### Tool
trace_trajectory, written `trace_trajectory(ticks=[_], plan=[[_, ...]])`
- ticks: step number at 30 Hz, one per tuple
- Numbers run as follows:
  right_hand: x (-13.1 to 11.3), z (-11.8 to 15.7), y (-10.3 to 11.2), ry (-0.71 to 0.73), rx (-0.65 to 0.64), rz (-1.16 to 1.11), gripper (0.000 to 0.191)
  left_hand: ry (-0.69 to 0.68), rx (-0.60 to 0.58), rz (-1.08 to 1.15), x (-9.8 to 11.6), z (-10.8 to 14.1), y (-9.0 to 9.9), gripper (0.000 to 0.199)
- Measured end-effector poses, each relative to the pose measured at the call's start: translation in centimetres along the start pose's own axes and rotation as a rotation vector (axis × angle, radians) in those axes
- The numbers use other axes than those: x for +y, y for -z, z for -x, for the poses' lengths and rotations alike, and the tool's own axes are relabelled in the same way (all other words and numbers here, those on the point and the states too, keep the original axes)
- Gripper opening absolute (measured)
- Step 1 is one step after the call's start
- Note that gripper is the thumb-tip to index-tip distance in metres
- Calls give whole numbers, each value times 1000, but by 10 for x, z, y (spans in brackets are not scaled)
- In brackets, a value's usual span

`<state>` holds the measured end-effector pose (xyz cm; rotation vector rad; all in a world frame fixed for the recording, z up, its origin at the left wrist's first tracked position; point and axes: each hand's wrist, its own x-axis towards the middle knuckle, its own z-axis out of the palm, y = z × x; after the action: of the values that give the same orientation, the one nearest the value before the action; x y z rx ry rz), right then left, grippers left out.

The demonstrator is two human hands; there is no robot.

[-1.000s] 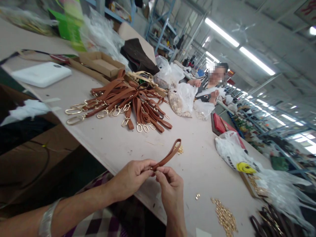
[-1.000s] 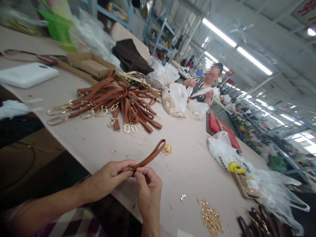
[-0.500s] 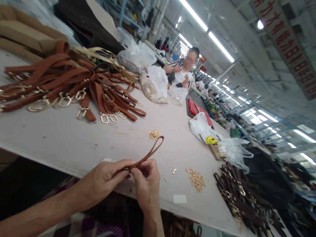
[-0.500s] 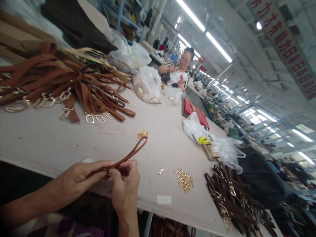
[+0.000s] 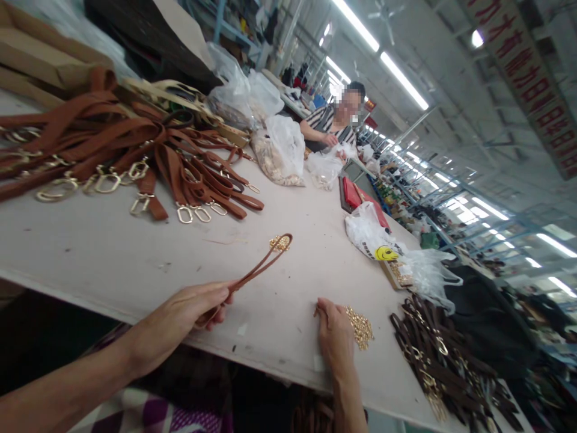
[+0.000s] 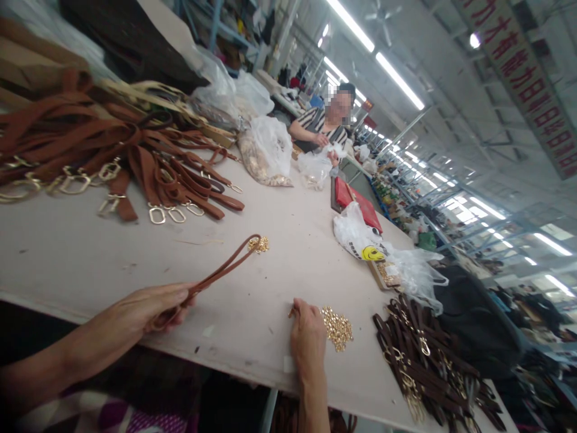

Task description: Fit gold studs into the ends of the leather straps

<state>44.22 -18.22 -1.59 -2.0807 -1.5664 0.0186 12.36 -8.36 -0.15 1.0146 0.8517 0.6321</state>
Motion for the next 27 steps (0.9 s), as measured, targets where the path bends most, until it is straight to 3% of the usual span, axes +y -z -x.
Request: trace_trajectory(ticks=[4, 8, 13, 15, 19, 27], plan=[[5, -2, 1, -19, -13, -21, 20, 72, -14, 39, 7, 2, -4, 42], [-3, 1, 0, -91, 2, -123, 18, 35, -4, 57, 9, -2, -11, 29], [-74, 16, -22, -131, 43, -636, 19, -65, -23, 2, 1, -7, -15, 18], [-107, 20, -34, -76, 30, -697, 16, -104, -17, -40, 0, -5, -16, 17], [-146, 21, -47, 67, -6, -638, 7, -194, 25, -146, 4, 0, -16, 16], [-152, 15, -46, 292, 81, -454, 7, -312, 85, -344, 7, 1, -12, 21]])
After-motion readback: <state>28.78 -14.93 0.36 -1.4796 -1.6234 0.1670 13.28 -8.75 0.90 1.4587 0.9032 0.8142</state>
